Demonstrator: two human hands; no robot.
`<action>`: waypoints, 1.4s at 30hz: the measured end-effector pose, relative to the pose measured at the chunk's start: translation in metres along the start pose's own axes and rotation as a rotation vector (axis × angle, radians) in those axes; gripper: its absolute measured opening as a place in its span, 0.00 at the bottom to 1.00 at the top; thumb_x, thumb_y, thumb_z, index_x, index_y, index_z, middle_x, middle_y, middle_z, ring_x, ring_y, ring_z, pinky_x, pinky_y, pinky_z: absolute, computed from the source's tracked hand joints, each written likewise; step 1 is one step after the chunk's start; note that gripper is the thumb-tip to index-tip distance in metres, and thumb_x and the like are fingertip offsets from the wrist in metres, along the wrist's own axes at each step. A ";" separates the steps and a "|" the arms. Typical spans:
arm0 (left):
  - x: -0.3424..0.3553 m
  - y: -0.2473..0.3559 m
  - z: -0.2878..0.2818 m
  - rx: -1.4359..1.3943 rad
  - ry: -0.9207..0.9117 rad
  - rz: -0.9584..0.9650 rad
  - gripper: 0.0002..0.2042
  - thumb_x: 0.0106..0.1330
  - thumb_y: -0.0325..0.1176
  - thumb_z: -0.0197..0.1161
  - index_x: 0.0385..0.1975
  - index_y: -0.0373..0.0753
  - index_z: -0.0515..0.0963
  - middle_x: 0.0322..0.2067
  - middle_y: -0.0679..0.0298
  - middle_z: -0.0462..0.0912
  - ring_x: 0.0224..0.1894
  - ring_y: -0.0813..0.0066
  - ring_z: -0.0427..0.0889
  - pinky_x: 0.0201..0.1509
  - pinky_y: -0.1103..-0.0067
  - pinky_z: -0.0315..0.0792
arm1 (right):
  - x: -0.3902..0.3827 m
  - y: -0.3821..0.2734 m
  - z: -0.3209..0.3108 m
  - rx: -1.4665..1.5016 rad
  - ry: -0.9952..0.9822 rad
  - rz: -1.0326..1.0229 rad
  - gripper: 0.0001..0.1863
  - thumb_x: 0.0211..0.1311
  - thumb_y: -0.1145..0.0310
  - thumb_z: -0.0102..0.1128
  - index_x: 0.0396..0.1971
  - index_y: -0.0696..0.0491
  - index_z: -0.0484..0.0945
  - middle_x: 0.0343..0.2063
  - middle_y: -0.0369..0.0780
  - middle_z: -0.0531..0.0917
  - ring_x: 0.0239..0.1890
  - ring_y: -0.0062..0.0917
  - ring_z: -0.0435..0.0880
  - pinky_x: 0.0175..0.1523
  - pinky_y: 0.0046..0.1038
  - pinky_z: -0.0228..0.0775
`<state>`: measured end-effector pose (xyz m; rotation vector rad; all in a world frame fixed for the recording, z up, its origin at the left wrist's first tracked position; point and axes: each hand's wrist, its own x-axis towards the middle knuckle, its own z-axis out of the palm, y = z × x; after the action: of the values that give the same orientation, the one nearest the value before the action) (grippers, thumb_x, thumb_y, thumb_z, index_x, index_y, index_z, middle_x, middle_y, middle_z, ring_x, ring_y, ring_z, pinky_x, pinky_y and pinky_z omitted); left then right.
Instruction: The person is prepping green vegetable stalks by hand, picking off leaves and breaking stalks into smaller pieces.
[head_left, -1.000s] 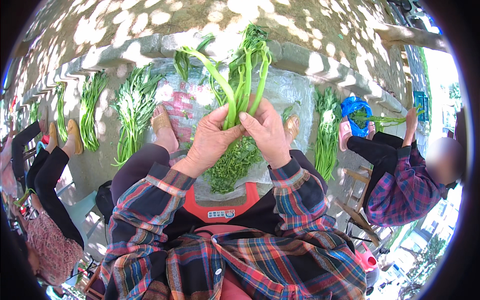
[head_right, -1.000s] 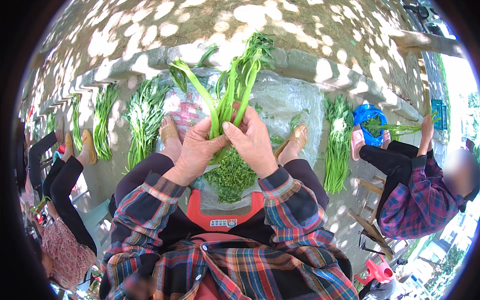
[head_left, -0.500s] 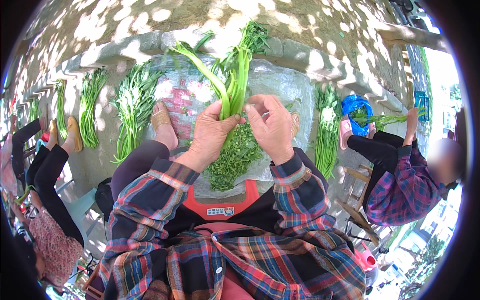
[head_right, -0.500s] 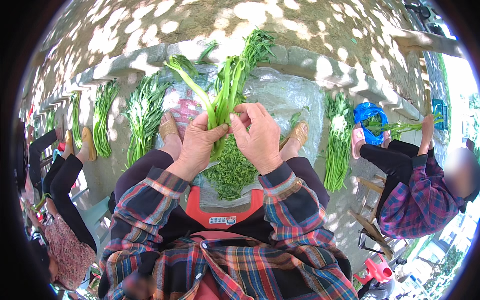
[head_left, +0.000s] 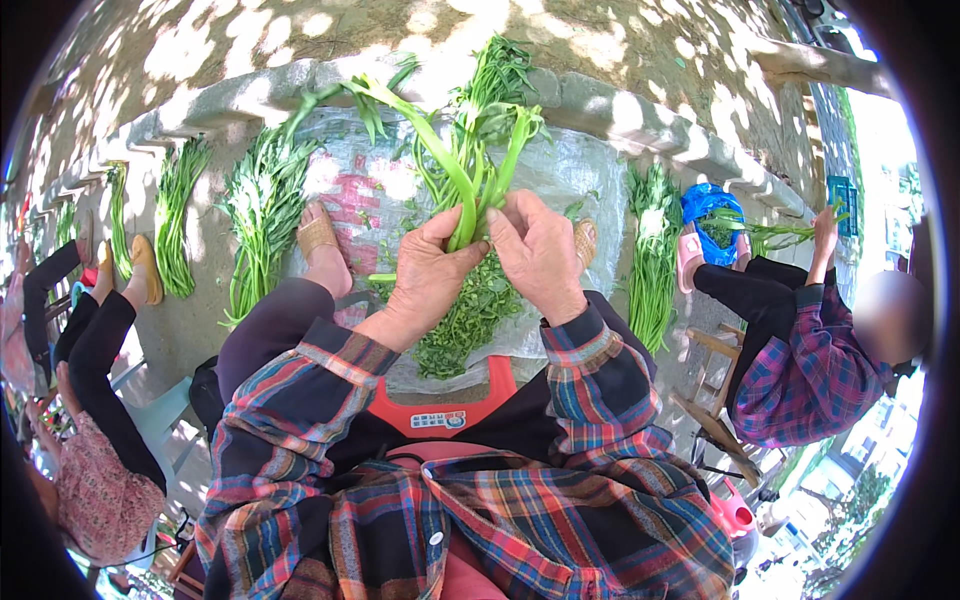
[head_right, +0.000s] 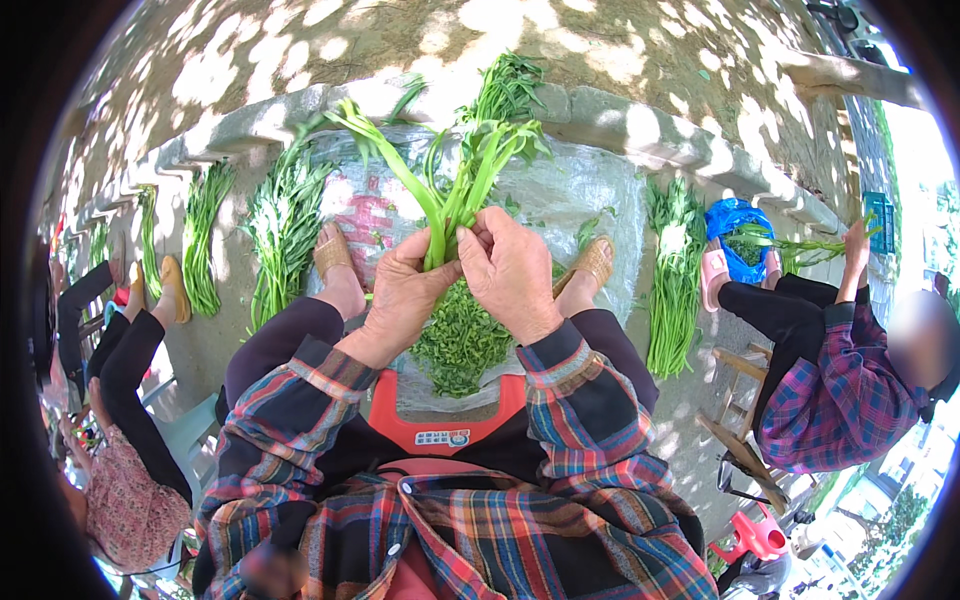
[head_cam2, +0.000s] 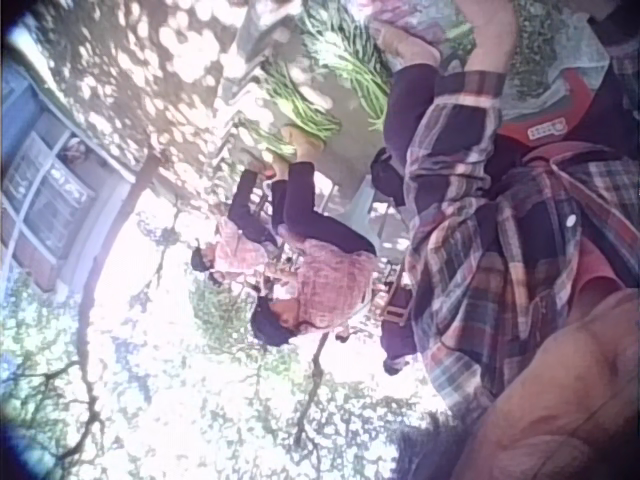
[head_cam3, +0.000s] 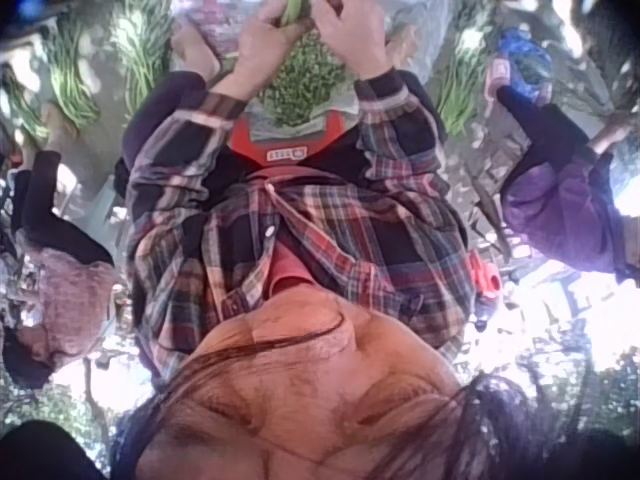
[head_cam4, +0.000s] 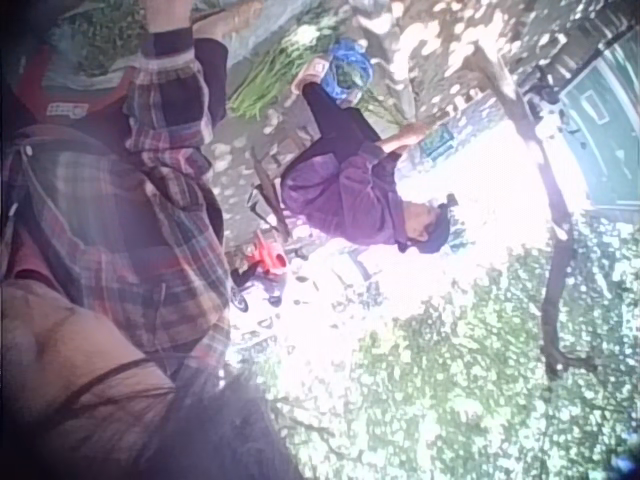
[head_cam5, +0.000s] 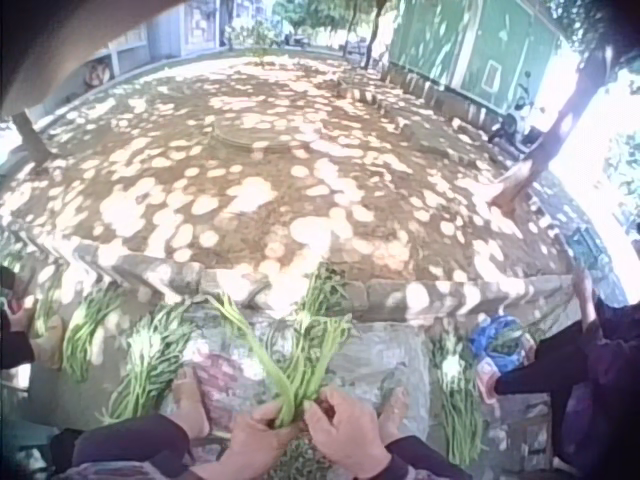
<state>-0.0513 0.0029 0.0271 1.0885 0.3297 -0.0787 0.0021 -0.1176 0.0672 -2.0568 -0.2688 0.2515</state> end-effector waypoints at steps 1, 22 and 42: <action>-0.002 0.003 0.002 -0.078 -0.021 -0.035 0.20 0.56 0.16 0.59 0.50 0.35 0.73 0.40 0.68 0.79 0.42 0.84 0.74 0.47 0.84 0.71 | 0.000 0.000 0.000 0.016 0.011 -0.010 0.08 0.55 0.68 0.56 0.26 0.57 0.72 0.16 0.43 0.77 0.18 0.33 0.78 0.25 0.31 0.67; 0.008 0.019 -0.018 -0.610 -0.267 -0.406 0.10 0.58 0.21 0.59 0.40 0.39 0.74 0.36 0.61 0.80 0.38 0.62 0.81 0.47 0.67 0.76 | -0.004 0.007 -0.009 0.183 -0.078 -0.006 0.02 0.56 0.76 0.53 0.29 0.58 0.73 0.16 0.41 0.76 0.18 0.23 0.74 0.25 0.24 0.65; 0.016 0.015 -0.023 -0.660 -0.124 -0.362 0.08 0.63 0.26 0.56 0.40 0.42 0.71 0.44 0.55 0.78 0.43 0.66 0.80 0.46 0.69 0.76 | -0.007 -0.005 -0.020 0.218 -0.061 0.032 0.04 0.62 0.74 0.53 0.31 0.59 0.74 0.17 0.31 0.75 0.20 0.11 0.71 0.24 0.16 0.63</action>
<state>-0.0380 0.0319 0.0256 0.3609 0.4005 -0.3338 0.0010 -0.1339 0.0811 -1.8412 -0.2350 0.3484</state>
